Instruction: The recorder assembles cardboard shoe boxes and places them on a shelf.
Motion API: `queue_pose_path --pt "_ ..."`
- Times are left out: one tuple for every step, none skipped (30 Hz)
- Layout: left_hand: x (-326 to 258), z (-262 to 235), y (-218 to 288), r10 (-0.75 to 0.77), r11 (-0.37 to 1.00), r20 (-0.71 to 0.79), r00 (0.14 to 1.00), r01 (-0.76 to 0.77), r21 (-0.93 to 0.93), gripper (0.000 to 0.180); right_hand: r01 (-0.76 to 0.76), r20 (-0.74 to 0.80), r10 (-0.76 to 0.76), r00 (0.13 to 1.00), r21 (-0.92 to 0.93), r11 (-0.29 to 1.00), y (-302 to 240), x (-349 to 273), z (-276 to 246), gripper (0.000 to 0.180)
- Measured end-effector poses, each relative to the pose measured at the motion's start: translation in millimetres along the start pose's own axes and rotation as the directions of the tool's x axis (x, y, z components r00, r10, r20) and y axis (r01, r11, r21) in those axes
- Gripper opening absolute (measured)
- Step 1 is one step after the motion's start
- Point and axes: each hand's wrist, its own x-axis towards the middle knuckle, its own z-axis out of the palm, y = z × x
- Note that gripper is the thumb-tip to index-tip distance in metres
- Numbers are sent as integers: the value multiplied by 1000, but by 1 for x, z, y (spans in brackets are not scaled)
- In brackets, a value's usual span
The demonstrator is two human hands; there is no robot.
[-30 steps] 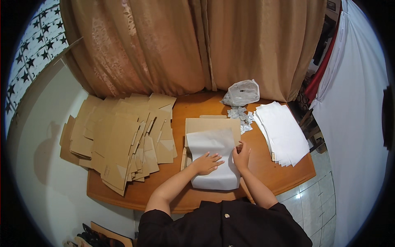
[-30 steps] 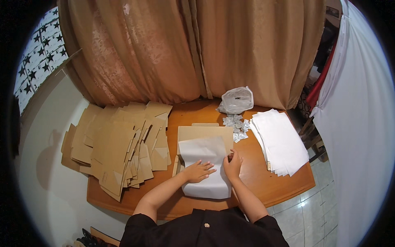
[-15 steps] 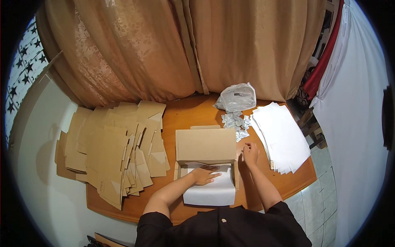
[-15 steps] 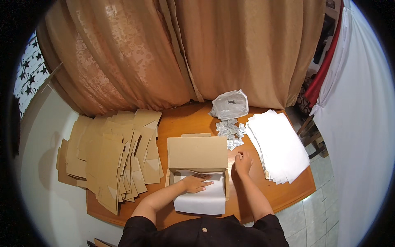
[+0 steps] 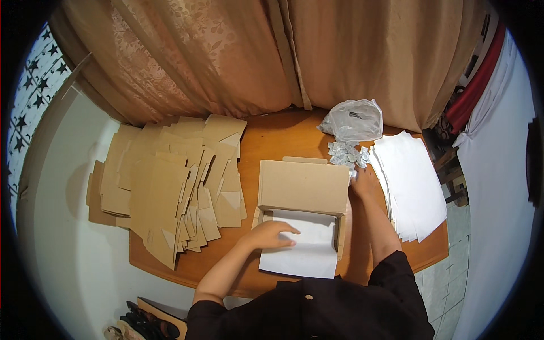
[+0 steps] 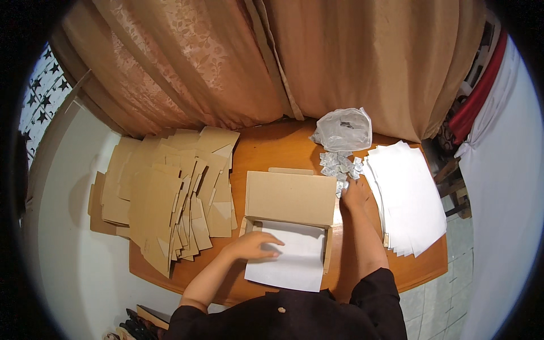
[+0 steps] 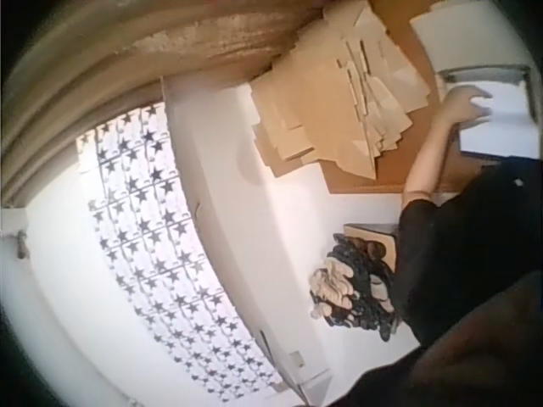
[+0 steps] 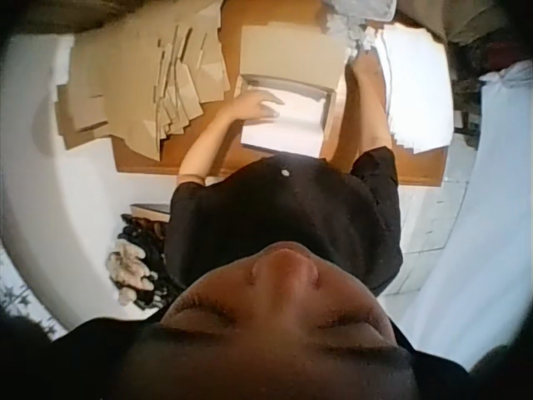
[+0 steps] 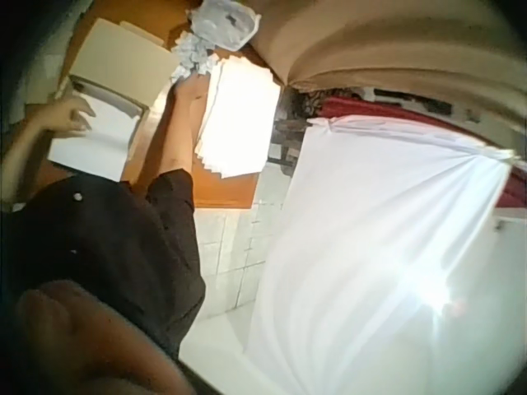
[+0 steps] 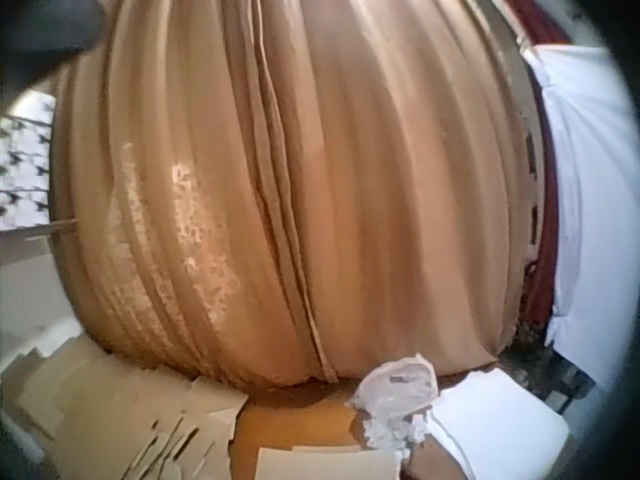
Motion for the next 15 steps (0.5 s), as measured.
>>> queue_pose_path --pt "-15 2 1 24 1000 -14 1000 -24 -2 49 1 -2 -1 1000 2 1000 3 -2 -1 45" --pt "-28 4 3 48 999 -26 998 -49 -3 56 4 -53 -4 999 -2 1000 6 -4 -1 40" --pt "-41 6 6 45 999 -29 999 -45 -5 56 11 -98 -11 995 -7 1000 6 -7 -2 35" --pt "-53 9 8 20 990 -45 999 -13 141 61 16 -144 -17 989 -12 1000 7 -10 -3 31" --pt "-61 12 9 -1 959 -62 998 19 284 67 16 -142 -17 990 -12 1000 9 -12 -4 31" --pt "-68 17 8 -5 960 -65 998 23 281 67 42 -162 -36 986 37 998 10 -16 -6 24" --pt "-73 22 5 -24 955 -121 992 59 291 67 67 -182 -51 982 85 994 11 -20 -8 19" --pt "-76 27 3 -42 949 -175 984 94 300 67 67 -180 -51 982 84 994 13 -21 -8 19" --pt "-78 31 3 -46 951 -173 984 97 295 67 89 -205 -29 978 291 952 10 -25 -11 16" --pt "-77 33 3 -44 942 -169 985 97 320 65 111 -225 1 974 485 868 8 -29 -15 14" --pt "-77 35 2 -41 933 -163 986 96 346 63 152 -276 -7 961 509 847 8 -37 -18 13" --pt "-76 39 -3 -39 935 -161 986 93 343 63 149 -274 -6 962 505 850 4 -45 -23 13" --pt "-74 41 -8 -37 941 -143 989 82 328 63 193 -297 2 955 626 756 1 -53 -28 13" --pt "-74 44 -13 -33 947 -125 992 71 313 63 236 -320 14 947 728 644 1 -59 -31 13" --pt "-74 42 3 8 942 -166 986 48 332 60 270 -339 -5 941 739 618 5 -65 -33 13"
